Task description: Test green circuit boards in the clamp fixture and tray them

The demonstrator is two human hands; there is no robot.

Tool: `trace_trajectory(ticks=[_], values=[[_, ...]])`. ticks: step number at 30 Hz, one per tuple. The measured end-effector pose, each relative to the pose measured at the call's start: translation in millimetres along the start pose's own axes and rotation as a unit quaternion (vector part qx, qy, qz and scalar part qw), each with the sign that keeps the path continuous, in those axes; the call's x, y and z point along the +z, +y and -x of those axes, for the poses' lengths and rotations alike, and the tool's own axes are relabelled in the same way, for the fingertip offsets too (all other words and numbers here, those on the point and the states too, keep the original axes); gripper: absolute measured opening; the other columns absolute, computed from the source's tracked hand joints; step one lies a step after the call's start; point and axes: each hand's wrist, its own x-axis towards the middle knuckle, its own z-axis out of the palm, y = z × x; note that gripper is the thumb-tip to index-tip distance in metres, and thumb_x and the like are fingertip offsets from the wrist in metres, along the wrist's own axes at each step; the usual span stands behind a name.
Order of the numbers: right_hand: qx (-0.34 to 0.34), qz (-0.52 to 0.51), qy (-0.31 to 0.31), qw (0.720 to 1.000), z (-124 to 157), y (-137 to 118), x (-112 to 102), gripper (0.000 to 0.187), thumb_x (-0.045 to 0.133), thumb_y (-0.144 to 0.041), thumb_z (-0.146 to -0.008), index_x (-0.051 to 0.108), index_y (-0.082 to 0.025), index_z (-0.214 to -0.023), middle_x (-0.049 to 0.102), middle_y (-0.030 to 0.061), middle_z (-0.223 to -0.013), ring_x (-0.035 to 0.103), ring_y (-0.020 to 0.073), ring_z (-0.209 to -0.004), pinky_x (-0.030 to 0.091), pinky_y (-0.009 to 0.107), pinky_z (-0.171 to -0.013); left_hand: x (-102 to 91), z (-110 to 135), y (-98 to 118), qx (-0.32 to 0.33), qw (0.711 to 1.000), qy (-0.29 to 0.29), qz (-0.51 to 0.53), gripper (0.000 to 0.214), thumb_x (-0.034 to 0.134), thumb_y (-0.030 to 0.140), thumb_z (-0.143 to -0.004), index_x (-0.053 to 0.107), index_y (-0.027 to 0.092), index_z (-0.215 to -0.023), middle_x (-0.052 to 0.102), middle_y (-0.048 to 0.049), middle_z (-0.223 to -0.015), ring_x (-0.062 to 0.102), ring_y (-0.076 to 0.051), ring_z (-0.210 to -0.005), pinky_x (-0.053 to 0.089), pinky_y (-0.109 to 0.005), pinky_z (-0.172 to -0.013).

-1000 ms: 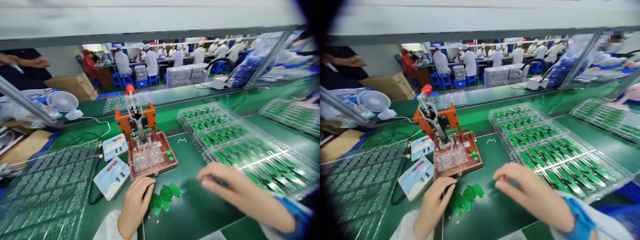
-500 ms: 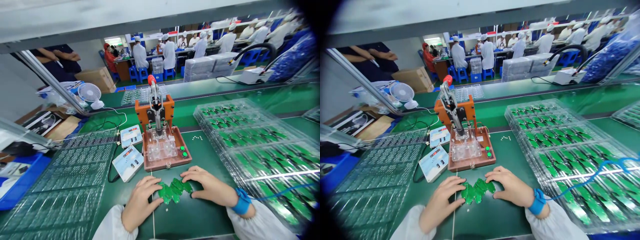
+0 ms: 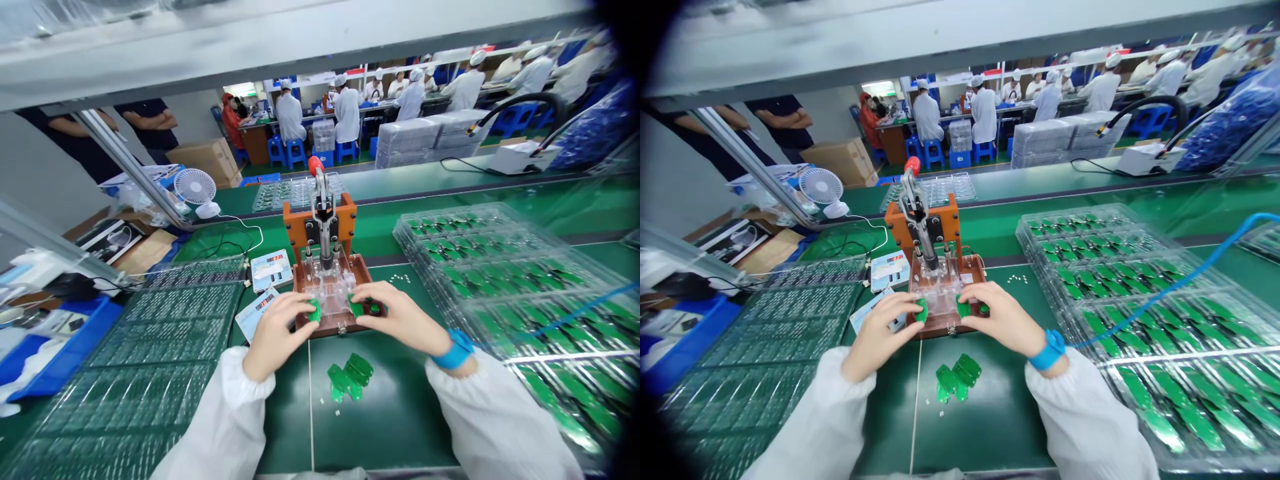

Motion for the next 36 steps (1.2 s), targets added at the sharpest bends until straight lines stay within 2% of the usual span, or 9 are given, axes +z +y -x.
trace_trajectory(ticks=[3, 6, 18, 31, 33, 36], values=[[-0.042, 0.046, 0.01, 0.998, -30.6, 5.8, 9.7, 0.03, 0.08, -0.028, -0.084, 0.071, -0.026, -0.112, 0.074, 0.0062, -0.119, 0.066, 0.0274, -0.115, 0.056, 0.048, -0.101, 8.3, -21.9, -11.9, 0.008, 1.0, -0.005, -0.007, 0.013, 0.077, 0.023, -0.088, 0.073, 0.02, -0.1, 0.074, -0.008, -0.119, 0.064, -0.027, -0.117, 0.054, -0.048, -0.102], [-0.057, 0.056, 0.005, 0.997, -43.5, 10.0, 16.1, 0.033, 0.083, -0.024, -0.081, 0.071, -0.024, -0.111, 0.075, 0.0067, -0.117, 0.066, 0.0275, -0.112, 0.055, 0.048, -0.101, 14.7, -28.9, -15.2, 0.007, 1.0, -0.022, -0.009, 0.015, 0.077, 0.019, -0.085, 0.072, 0.019, -0.1, 0.074, -0.0071, -0.119, 0.064, -0.026, -0.115, 0.053, -0.047, -0.102], [-0.094, 0.071, 0.0, 0.993, -41.3, 16.0, 17.0, 0.027, 0.08, -0.03, -0.085, 0.071, -0.025, -0.111, 0.074, 0.0076, -0.12, 0.064, 0.0275, -0.116, 0.054, 0.048, -0.102, 16.4, -26.6, -14.7, -0.015, 0.999, -0.052, -0.002, 0.008, 0.07, 0.022, -0.09, 0.069, 0.02, -0.098, 0.069, -0.0078, -0.123, 0.062, -0.027, -0.117, 0.05, -0.047, -0.102], [-0.122, 0.061, 0.014, 0.991, -35.9, 18.1, 19.1, 0.02, 0.073, -0.037, -0.093, 0.073, -0.024, -0.108, 0.074, 0.0085, -0.124, 0.062, 0.0279, -0.118, 0.051, 0.052, -0.106, 27.8, -16.5, -16.9, -0.005, 1.0, -0.007, 0.024, 0.011, 0.064, 0.026, -0.098, 0.068, 0.02, -0.105, 0.066, -0.0102, -0.131, 0.056, -0.027, -0.129, 0.045, -0.05, -0.111], [-0.123, 0.056, 0.023, 0.991, -32.9, 16.6, 21.7, 0.021, 0.07, -0.037, -0.095, 0.073, -0.024, -0.111, 0.074, 0.0084, -0.125, 0.062, 0.0276, -0.12, 0.051, 0.052, -0.108, 30.1, -13.4, -15.8, 0.0, 1.0, 0.02, 0.006, 0.012, 0.063, 0.027, -0.097, 0.069, 0.02, -0.106, 0.063, -0.0112, -0.136, 0.055, -0.028, -0.132, 0.045, -0.051, -0.112], [-0.12, 0.045, 0.048, 0.991, -26.5, 15.8, 26.4, 0.023, 0.068, -0.038, -0.095, 0.074, -0.025, -0.113, 0.072, 0.0087, -0.129, 0.061, 0.0281, -0.125, 0.05, 0.052, -0.11, 33.4, -6.7, -9.8, 0.005, 0.994, 0.111, -0.011, 0.013, 0.063, 0.026, -0.097, 0.069, 0.019, -0.107, 0.066, -0.0119, -0.128, 0.06, -0.027, -0.123, 0.051, -0.048, -0.105]])
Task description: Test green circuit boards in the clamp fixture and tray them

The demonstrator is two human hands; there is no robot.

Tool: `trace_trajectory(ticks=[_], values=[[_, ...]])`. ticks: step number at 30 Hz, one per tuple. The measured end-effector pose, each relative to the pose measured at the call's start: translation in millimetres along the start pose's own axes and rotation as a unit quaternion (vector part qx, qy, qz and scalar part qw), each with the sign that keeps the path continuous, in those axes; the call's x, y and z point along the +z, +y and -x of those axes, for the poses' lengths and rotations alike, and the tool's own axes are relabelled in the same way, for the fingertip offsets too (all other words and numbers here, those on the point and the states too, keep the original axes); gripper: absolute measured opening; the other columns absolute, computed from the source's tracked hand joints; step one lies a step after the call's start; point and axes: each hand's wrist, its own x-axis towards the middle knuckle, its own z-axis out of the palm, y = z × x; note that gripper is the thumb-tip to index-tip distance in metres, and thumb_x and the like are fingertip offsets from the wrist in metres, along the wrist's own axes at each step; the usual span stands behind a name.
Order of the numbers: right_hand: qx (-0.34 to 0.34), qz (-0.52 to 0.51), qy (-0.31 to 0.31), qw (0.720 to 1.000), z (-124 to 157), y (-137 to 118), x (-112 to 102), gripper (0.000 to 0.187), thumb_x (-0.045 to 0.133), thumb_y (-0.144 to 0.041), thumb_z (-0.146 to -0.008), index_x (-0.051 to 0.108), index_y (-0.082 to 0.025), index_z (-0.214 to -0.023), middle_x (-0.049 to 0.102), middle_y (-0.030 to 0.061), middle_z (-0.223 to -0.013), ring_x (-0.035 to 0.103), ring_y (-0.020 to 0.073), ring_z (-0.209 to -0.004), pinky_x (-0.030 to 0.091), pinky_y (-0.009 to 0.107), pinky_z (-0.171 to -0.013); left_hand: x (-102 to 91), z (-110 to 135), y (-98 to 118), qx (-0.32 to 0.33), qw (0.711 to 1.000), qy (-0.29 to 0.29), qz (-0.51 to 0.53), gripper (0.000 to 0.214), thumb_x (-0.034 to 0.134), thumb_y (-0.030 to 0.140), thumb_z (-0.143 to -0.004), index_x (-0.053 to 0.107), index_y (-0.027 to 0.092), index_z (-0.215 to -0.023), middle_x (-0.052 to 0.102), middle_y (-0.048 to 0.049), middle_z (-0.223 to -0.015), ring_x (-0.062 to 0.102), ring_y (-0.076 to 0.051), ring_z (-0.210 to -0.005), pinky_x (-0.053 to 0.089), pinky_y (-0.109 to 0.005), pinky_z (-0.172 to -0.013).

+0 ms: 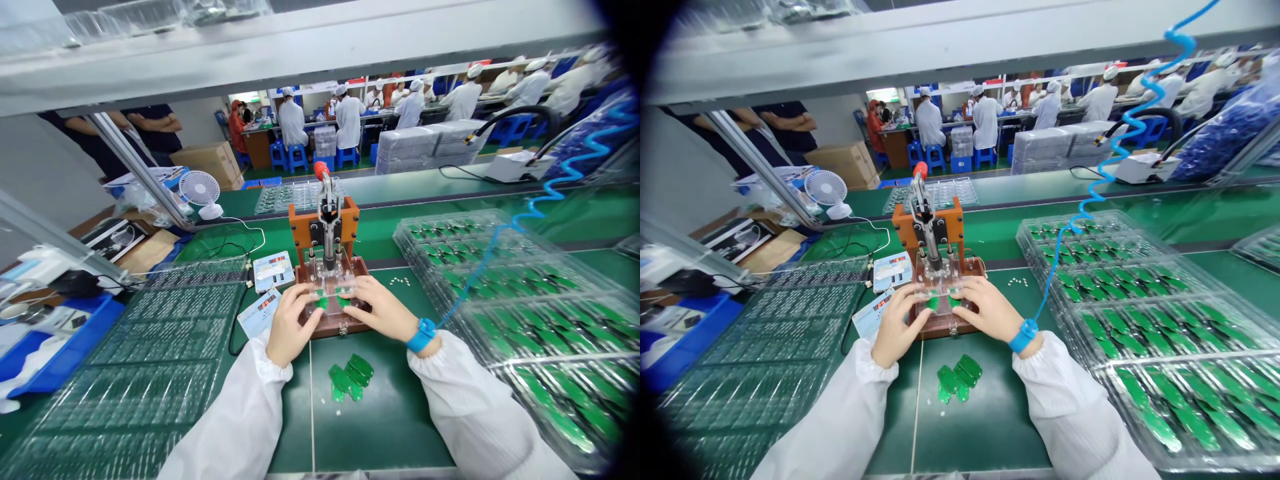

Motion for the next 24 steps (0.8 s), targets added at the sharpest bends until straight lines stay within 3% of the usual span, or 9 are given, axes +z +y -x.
trace_trajectory(ticks=[3, 6, 9, 12, 14, 16, 19, 21, 24], values=[[0.021, -0.009, 0.054, 0.998, 2.8, 1.6, -2.6, 0.019, 0.068, -0.041, -0.095, 0.076, -0.027, -0.105, 0.069, 0.0086, -0.132, 0.064, 0.0279, -0.123, 0.053, 0.049, -0.108, 1.7, 7.7, 13.9, 0.03, 0.997, 0.062, 0.024, 0.008, 0.06, 0.02, -0.097, 0.067, 0.019, -0.097, 0.072, -0.0072, -0.098, 0.067, -0.021, -0.095, 0.056, -0.038, -0.085], [0.068, -0.016, 0.165, 0.984, -8.3, 2.9, -17.9, 0.021, 0.057, -0.04, -0.101, 0.072, -0.025, -0.102, 0.071, 0.0097, -0.118, 0.067, 0.0255, -0.114, 0.056, 0.046, -0.1, 8.8, 14.5, 30.8, 0.106, 0.993, 0.024, 0.055, 0.01, 0.058, 0.015, -0.096, 0.066, 0.02, -0.094, 0.073, -0.0045, -0.087, 0.066, -0.018, -0.083, 0.055, -0.035, -0.078], [0.093, -0.037, 0.266, 0.959, -38.9, -5.5, -43.4, 0.026, 0.049, -0.041, -0.105, 0.063, -0.024, -0.118, 0.069, 0.0099, -0.121, 0.067, 0.0233, -0.114, 0.059, 0.042, -0.095, 22.4, 20.6, 40.2, 0.192, 0.979, -0.054, 0.052, 0.015, 0.06, 0.018, -0.095, 0.067, 0.018, -0.107, 0.075, -0.0085, -0.105, 0.069, -0.022, -0.103, 0.057, -0.04, -0.093], [0.038, -0.065, 0.299, 0.951, -86.4, -21.1, -71.4, 0.032, 0.055, -0.045, -0.102, 0.059, -0.026, -0.128, 0.067, 0.0076, -0.133, 0.064, 0.0228, -0.124, 0.058, 0.041, -0.101, 35.2, 26.7, 38.2, 0.235, 0.964, -0.122, 0.029, 0.024, 0.057, 0.024, -0.097, 0.067, 0.016, -0.116, 0.071, -0.0124, -0.125, 0.061, -0.027, -0.128, 0.049, -0.048, -0.114], [-0.012, -0.043, 0.3, 0.953, -123.5, -27.6, -88.1, 0.041, 0.055, -0.052, -0.101, 0.059, -0.027, -0.133, 0.066, 0.0063, -0.137, 0.06, 0.0242, -0.132, 0.052, 0.046, -0.111, 39.9, 30.0, 33.6, 0.24, 0.959, -0.149, 0.018, 0.025, 0.056, 0.027, -0.098, 0.067, 0.015, -0.117, 0.069, -0.0123, -0.131, 0.058, -0.028, -0.134, 0.046, -0.049, -0.118], [-0.023, -0.026, 0.276, 0.96, -161.4, -27.7, -101.3, 0.052, 0.051, -0.063, -0.1, 0.061, -0.024, -0.132, 0.071, 0.0054, -0.127, 0.061, 0.0264, -0.13, 0.044, 0.054, -0.117, 41.6, 32.0, 29.6, 0.241, 0.958, -0.158, 0.014, 0.025, 0.056, 0.028, -0.098, 0.067, 0.016, -0.116, 0.069, -0.0116, -0.132, 0.057, -0.027, -0.135, 0.046, -0.048, -0.118], [0.049, -0.11, 0.144, 0.982, -209.0, -25.3, -113.3, 0.07, 0.039, -0.074, -0.098, 0.068, -0.013, -0.115, 0.074, 0.0049, -0.092, 0.073, 0.0242, -0.1, 0.052, 0.058, -0.104, 41.7, 32.9, 27.1, 0.238, 0.958, -0.158, 0.011, 0.023, 0.056, 0.027, -0.099, 0.068, 0.016, -0.114, 0.069, -0.0105, -0.132, 0.057, -0.026, -0.135, 0.047, -0.046, -0.117], [0.074, -0.173, 0.083, 0.979, -226.5, -32.3, -117.8, 0.073, 0.034, -0.072, -0.101, 0.069, -0.008, -0.106, 0.069, 0.0032, -0.081, 0.073, 0.0178, -0.083, 0.059, 0.05, -0.092, 42.0, 33.0, 26.8, 0.239, 0.958, -0.159, 0.011, 0.022, 0.055, 0.027, -0.099, 0.069, 0.016, -0.113, 0.069, -0.0098, -0.132, 0.057, -0.026, -0.135, 0.047, -0.046, -0.117], [-0.012, -0.186, 0.115, 0.976, -220.6, -64.1, -121.4, 0.06, 0.042, -0.063, -0.103, 0.07, -0.01, -0.106, 0.067, -0.0006, -0.082, 0.069, 0.0102, -0.078, 0.06, 0.031, -0.081, 43.2, 33.6, 26.4, 0.242, 0.957, -0.159, 0.008, 0.022, 0.055, 0.027, -0.1, 0.069, 0.017, -0.112, 0.07, -0.009, -0.131, 0.057, -0.026, -0.136, 0.047, -0.046, -0.117]])
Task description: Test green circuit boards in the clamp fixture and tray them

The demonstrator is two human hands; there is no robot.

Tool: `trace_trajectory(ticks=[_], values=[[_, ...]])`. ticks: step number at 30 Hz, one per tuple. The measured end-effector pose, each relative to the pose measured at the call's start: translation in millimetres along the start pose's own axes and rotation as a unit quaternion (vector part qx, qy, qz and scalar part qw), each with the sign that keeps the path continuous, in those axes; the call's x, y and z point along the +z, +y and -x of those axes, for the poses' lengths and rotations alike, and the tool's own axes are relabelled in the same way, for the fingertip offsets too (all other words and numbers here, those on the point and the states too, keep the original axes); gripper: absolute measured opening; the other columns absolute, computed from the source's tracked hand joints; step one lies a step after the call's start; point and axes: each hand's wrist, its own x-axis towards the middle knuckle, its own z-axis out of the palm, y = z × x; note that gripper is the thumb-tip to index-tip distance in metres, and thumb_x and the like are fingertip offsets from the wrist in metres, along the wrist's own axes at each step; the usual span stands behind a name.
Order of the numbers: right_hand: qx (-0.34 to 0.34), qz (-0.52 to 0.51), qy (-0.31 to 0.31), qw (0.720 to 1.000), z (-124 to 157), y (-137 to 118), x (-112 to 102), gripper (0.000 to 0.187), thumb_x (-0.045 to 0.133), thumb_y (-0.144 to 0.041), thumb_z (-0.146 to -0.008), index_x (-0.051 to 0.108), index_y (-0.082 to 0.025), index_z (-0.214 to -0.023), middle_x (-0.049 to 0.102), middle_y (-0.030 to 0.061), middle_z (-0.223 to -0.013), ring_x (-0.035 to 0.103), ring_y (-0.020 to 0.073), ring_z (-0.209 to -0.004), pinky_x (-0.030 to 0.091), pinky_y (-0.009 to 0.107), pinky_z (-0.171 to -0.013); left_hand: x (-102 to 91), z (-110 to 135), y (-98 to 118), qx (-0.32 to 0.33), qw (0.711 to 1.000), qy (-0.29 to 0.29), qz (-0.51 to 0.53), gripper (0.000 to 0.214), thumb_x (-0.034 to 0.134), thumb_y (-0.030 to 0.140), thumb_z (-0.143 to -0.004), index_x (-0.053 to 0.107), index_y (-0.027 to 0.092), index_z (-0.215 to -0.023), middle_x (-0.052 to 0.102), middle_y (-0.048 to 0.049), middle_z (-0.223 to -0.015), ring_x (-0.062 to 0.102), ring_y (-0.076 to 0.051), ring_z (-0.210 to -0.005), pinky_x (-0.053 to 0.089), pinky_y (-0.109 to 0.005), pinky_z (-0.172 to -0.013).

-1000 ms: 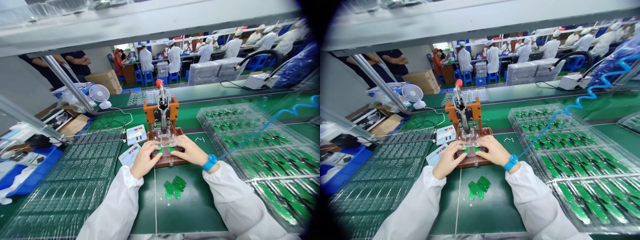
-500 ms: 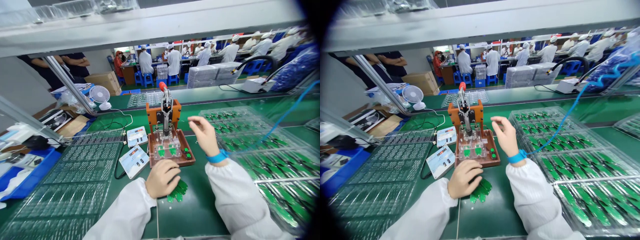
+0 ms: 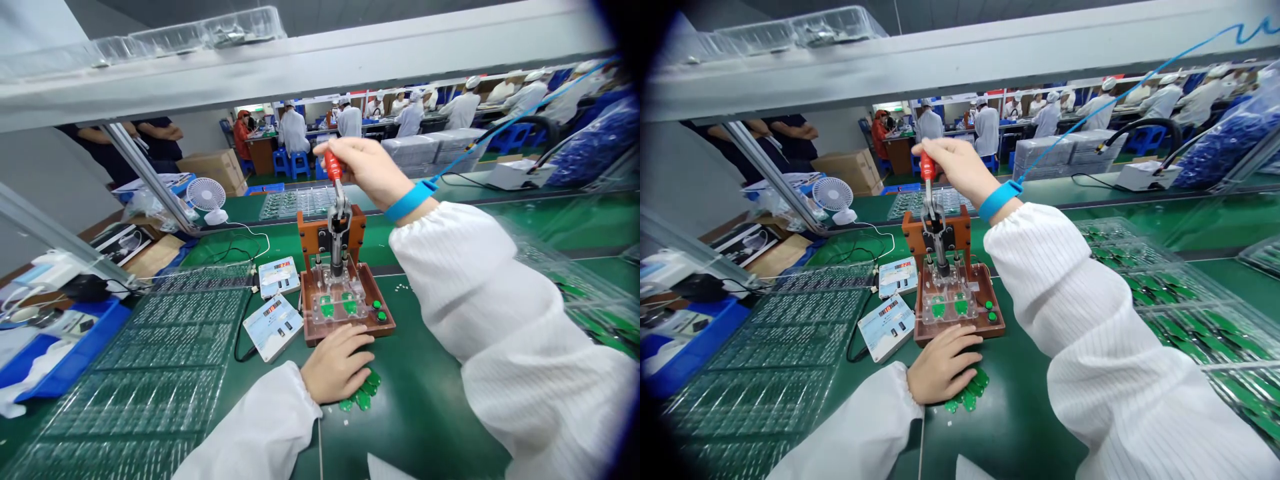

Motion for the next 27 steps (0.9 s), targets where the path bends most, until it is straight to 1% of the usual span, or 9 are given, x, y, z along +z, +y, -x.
trace_trajectory(ticks=[2, 4, 6, 8, 11, 15, 19, 22, 27], values=[[-0.093, 0.018, 0.027, 0.995, 25.0, -28.4, 6.7, 0.045, 0.05, -0.057, -0.103, 0.07, -0.016, -0.108, 0.07, -0.0018, -0.086, 0.068, 0.0089, -0.077, 0.059, 0.024, -0.075, 1.1, 0.4, -0.2, 0.001, 1.0, 0.0, -0.003, 0.021, 0.055, 0.028, -0.1, 0.069, 0.017, -0.112, 0.07, -0.0084, -0.131, 0.056, -0.025, -0.137, 0.046, -0.046, -0.117], [-0.156, 0.052, 0.092, 0.982, 60.7, -52.6, 14.4, 0.033, 0.052, -0.044, -0.105, 0.07, -0.018, -0.113, 0.074, 0.0001, -0.094, 0.069, 0.0104, -0.077, 0.06, 0.025, -0.078, 2.0, 0.8, -0.1, 0.002, 1.0, 0.003, -0.004, 0.021, 0.055, 0.027, -0.1, 0.069, 0.017, -0.111, 0.07, -0.0079, -0.131, 0.055, -0.024, -0.137, 0.045, -0.045, -0.119], [-0.178, 0.101, 0.103, 0.973, 97.3, -66.2, 21.8, 0.027, 0.05, -0.034, -0.107, 0.069, -0.021, -0.122, 0.076, 0.0019, -0.105, 0.073, 0.0142, -0.088, 0.062, 0.03, -0.086, 2.9, 0.9, 0.1, 0.0, 1.0, 0.009, -0.007, 0.021, 0.055, 0.027, -0.1, 0.07, 0.017, -0.111, 0.07, -0.0073, -0.13, 0.054, -0.024, -0.138, 0.043, -0.043, -0.12], [-0.191, 0.143, 0.092, 0.967, 125.8, -69.2, 27.3, 0.027, 0.05, -0.026, -0.107, 0.067, -0.022, -0.128, 0.077, 0.0032, -0.114, 0.074, 0.0165, -0.101, 0.061, 0.032, -0.095, 3.7, 0.8, 0.4, 0.001, 1.0, 0.013, -0.009, 0.02, 0.056, 0.028, -0.1, 0.07, 0.018, -0.111, 0.07, -0.0065, -0.13, 0.054, -0.024, -0.138, 0.042, -0.043, -0.12], [-0.207, 0.171, 0.075, 0.96, 147.4, -63.4, 31.8, 0.027, 0.054, -0.017, -0.104, 0.066, -0.019, -0.128, 0.076, 0.0051, -0.121, 0.071, 0.0167, -0.115, 0.057, 0.029, -0.104, 4.7, 0.3, 0.7, -0.004, 1.0, 0.013, -0.007, 0.02, 0.057, 0.028, -0.099, 0.07, 0.018, -0.111, 0.069, -0.0057, -0.13, 0.053, -0.023, -0.138, 0.042, -0.042, -0.12], [-0.227, 0.157, 0.082, 0.958, 158.0, -47.3, 37.6, 0.027, 0.056, -0.009, -0.101, 0.067, -0.015, -0.125, 0.075, 0.0073, -0.123, 0.067, 0.0166, -0.123, 0.053, 0.028, -0.112, 5.0, -0.3, 0.8, -0.016, 1.0, -0.004, 0.004, 0.02, 0.057, 0.028, -0.1, 0.07, 0.019, -0.111, 0.068, -0.0056, -0.132, 0.052, -0.023, -0.139, 0.04, -0.043, -0.121], [-0.256, 0.105, 0.073, 0.958, 173.0, -18.3, 49.0, 0.037, 0.056, -0.001, -0.097, 0.065, -0.015, -0.13, 0.072, 0.009, -0.126, 0.061, 0.021, -0.134, 0.051, 0.038, -0.119, 4.7, -1.0, 1.1, -0.02, 1.0, -0.001, 0.008, 0.019, 0.058, 0.028, -0.099, 0.071, 0.019, -0.109, 0.069, -0.0059, -0.13, 0.053, -0.023, -0.136, 0.041, -0.042, -0.12], [-0.256, 0.098, 0.076, 0.959, 182.2, 2.2, 58.1, 0.048, 0.054, 0.003, -0.095, 0.062, -0.018, -0.138, 0.069, 0.0086, -0.133, 0.056, 0.0237, -0.14, 0.05, 0.045, -0.12, 4.8, -1.8, 1.2, -0.019, 1.0, 0.016, 0.009, 0.018, 0.059, 0.028, -0.098, 0.071, 0.019, -0.107, 0.071, -0.0057, -0.126, 0.056, -0.023, -0.132, 0.042, -0.041, -0.119], [-0.266, 0.082, 0.117, 0.953, 185.4, 14.6, 71.6, 0.064, 0.057, 0.006, -0.091, 0.055, -0.024, -0.147, 0.068, 0.0069, -0.137, 0.057, 0.0253, -0.139, 0.053, 0.049, -0.117, 6.1, -1.6, 2.3, -0.026, 0.999, 0.019, 0.01, 0.018, 0.059, 0.03, -0.098, 0.071, 0.02, -0.107, 0.072, -0.0059, -0.124, 0.061, -0.023, -0.125, 0.044, -0.041, -0.117]])
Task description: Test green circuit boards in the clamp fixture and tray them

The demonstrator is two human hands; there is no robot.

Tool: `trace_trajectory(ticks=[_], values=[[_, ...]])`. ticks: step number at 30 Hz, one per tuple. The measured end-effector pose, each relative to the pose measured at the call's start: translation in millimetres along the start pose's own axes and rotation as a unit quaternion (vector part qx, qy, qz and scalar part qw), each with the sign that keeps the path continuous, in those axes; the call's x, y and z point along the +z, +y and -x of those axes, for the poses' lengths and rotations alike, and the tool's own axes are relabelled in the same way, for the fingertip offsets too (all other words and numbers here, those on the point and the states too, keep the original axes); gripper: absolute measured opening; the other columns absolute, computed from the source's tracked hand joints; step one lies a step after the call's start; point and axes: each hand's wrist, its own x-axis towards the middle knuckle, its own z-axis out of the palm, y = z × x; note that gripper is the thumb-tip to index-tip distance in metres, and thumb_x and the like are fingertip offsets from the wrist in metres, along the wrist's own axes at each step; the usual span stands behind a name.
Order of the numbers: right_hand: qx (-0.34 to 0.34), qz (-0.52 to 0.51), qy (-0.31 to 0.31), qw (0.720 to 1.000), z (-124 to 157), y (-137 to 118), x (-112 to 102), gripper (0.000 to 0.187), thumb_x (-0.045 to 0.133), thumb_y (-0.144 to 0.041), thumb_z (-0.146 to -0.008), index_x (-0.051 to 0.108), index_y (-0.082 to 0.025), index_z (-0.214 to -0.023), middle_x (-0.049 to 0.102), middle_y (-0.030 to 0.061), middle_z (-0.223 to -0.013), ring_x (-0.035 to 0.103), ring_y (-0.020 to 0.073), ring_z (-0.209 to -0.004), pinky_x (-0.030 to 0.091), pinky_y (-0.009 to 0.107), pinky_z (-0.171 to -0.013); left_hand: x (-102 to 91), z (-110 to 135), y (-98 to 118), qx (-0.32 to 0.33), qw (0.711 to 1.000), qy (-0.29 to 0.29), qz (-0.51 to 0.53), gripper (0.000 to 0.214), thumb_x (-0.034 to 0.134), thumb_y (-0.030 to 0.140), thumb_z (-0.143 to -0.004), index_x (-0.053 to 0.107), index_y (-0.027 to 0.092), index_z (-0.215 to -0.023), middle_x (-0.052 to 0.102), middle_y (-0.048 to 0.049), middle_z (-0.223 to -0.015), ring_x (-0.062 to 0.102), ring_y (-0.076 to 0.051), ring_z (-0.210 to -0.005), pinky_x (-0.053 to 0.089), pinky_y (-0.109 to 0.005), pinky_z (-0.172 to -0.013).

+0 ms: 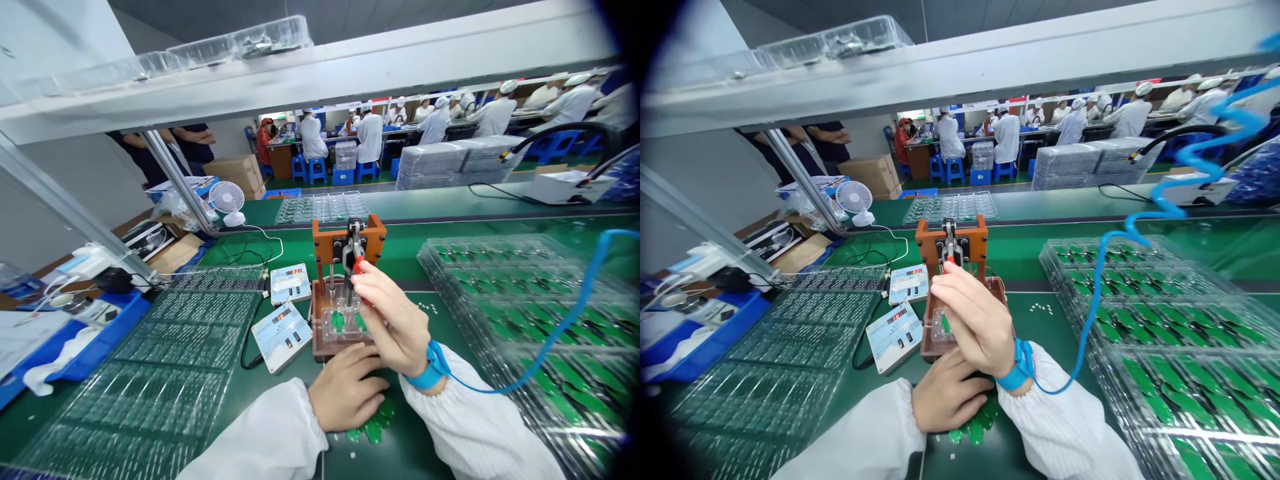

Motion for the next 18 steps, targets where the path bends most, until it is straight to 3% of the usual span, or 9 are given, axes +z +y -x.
trace_trajectory(ticks=[4, 8, 12, 15, 18], values=[[0.034, -0.01, 0.035, 0.999, 5.3, -3.2, 6.5, 0.069, 0.055, 0.01, -0.089, 0.056, -0.027, -0.147, 0.066, 0.0028, -0.141, 0.055, 0.0239, -0.141, 0.052, 0.048, -0.119, 2.4, 1.2, -0.7, -0.011, 0.999, -0.044, -0.011, 0.021, 0.057, 0.031, -0.099, 0.072, 0.02, -0.109, 0.072, -0.0079, -0.121, 0.061, -0.024, -0.125, 0.045, -0.042, -0.116], [0.045, -0.012, 0.033, 0.998, 9.3, -4.2, 5.8, 0.069, 0.055, 0.011, -0.089, 0.057, -0.027, -0.146, 0.064, 0.0004, -0.144, 0.053, 0.0217, -0.143, 0.051, 0.042, -0.12, 3.9, 2.0, -3.8, -0.002, 0.998, -0.065, -0.014, 0.021, 0.056, 0.031, -0.1, 0.073, 0.021, -0.106, 0.071, -0.0079, -0.122, 0.057, -0.023, -0.13, 0.047, -0.039, -0.113], [0.042, -0.013, 0.033, 0.998, 9.1, -2.6, 5.5, 0.068, 0.055, 0.011, -0.089, 0.058, -0.026, -0.145, 0.065, 0.0011, -0.143, 0.054, 0.0222, -0.142, 0.051, 0.042, -0.119, 6.0, 3.0, -6.4, 0.004, 1.0, -0.003, 0.028, 0.02, 0.059, 0.031, -0.101, 0.071, 0.02, -0.089, 0.075, -0.0033, -0.11, 0.063, -0.019, -0.121, 0.047, -0.034, -0.112], [0.04, -0.011, 0.043, 0.998, 7.4, -2.7, 7.5, 0.068, 0.056, 0.01, -0.089, 0.057, -0.026, -0.146, 0.066, 0.0021, -0.142, 0.055, 0.0228, -0.141, 0.051, 0.044, -0.119, 6.8, 2.2, -5.2, -0.008, 0.994, 0.054, 0.094, 0.035, 0.061, 0.043, -0.101, 0.067, 0.018, -0.077, 0.077, -0.0043, -0.099, 0.068, -0.019, -0.111, 0.05, -0.033, -0.107], [0.035, -0.008, 0.048, 0.998, 5.7, -3.7, 8.8, 0.068, 0.056, 0.01, -0.088, 0.056, -0.026, -0.146, 0.066, 0.0032, -0.141, 0.056, 0.0239, -0.14, 0.053, 0.047, -0.117, -2.8, -2.1, 0.0, -0.051, 0.979, 0.059, 0.188, 0.046, 0.05, 0.049, -0.105, 0.065, 0.018, -0.074, 0.077, -0.0061, -0.087, 0.072, -0.018, -0.097, 0.054, -0.032, -0.097]])
